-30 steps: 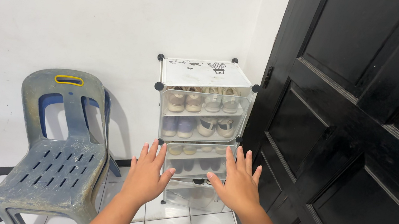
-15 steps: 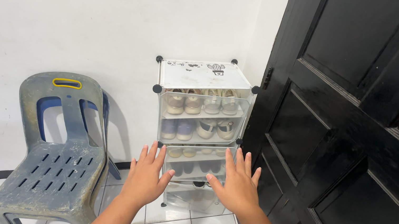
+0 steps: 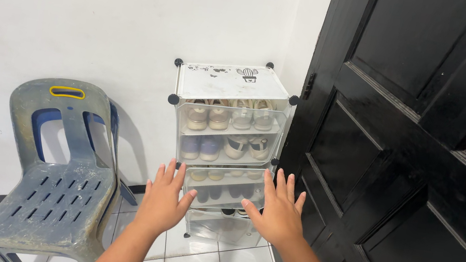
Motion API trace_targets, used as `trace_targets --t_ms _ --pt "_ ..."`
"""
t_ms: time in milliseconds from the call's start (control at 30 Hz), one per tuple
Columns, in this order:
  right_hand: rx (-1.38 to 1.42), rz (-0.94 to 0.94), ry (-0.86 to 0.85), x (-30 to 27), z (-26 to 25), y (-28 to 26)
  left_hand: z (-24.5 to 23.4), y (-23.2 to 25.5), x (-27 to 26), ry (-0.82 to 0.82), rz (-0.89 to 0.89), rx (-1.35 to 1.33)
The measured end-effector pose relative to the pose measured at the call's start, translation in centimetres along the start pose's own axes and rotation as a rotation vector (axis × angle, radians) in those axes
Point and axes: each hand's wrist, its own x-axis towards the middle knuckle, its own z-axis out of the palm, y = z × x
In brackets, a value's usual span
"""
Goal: The person removes multiple pairs of shoes from a transparent shoe rack and places them on the floor. Then the person returns the shoes to the rack, arranging them on the shelves.
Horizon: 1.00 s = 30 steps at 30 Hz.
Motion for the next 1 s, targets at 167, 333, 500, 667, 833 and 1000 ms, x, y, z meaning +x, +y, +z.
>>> trace_targets --t_ms 167,333,500,667,833,1000 --pt "-0.013 -0.025 -0.007 2.0 0.0 1.9 1.3 0.0 1.9 0.054 -0.023 -0.032" --pt "0.024 -0.071 -0.006 4.2 0.4 4.2 3.8 -1.9 3.7 0.211 -0.040 -0.119" --pt "0.046 -0.079 -0.036 7.3 1.6 6.0 7.5 -4.2 5.1 0.302 -0.066 -0.197" --pt "0.082 -0.089 -0.017 12.0 4.4 6.5 10.4 -6.3 8.8 0.248 -0.095 -0.228" --pt "0.140 -0.099 0.047 18.0 8.2 6.7 13.5 -10.5 15.9 0.180 -0.110 -0.227" --pt "0.122 0.049 0.034 24.9 12.3 8.0 17.0 -16.6 22.4 0.076 -0.266 -0.267"
